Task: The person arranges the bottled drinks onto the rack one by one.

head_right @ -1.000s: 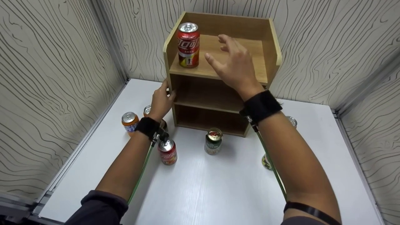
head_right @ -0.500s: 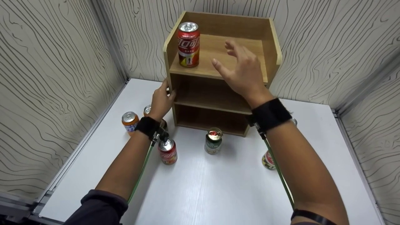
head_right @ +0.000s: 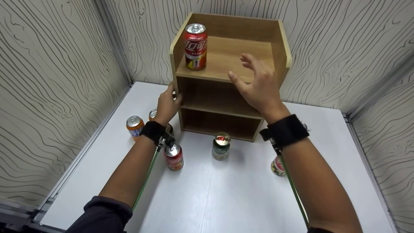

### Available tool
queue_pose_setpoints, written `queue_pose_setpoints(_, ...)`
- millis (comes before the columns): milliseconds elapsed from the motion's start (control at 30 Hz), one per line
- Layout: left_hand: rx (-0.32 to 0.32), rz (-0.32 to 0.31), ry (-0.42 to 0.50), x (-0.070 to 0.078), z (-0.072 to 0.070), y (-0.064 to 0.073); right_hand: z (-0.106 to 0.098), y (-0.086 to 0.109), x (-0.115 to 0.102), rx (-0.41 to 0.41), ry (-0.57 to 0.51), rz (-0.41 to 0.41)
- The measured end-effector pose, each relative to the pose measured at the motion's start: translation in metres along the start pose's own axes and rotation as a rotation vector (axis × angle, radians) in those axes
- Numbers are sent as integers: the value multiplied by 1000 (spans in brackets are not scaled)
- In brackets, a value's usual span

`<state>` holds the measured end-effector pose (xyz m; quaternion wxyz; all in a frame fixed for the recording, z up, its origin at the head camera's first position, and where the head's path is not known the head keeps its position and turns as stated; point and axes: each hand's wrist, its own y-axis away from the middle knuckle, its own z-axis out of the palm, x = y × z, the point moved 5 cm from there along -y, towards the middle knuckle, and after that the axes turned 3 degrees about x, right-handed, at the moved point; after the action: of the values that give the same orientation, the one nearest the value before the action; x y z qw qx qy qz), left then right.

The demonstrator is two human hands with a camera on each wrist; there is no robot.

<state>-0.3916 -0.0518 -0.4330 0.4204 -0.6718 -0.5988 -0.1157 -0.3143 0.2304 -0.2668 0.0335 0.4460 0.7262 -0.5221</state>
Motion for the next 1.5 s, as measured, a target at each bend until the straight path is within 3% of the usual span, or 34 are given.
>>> queue_pose_setpoints(200, -20, -8, 5, 0, 0, 1, -7, 6, 2, 29, -2, -16)
queue_pose_setpoints(533, 14, 25, -7, 0, -1, 0, -16, 17, 5, 34, 15, -3)
queue_pose_setpoints(1500, 2, 0, -18, 0, 0, 1, -34, 39, 17, 53, 16, 10)
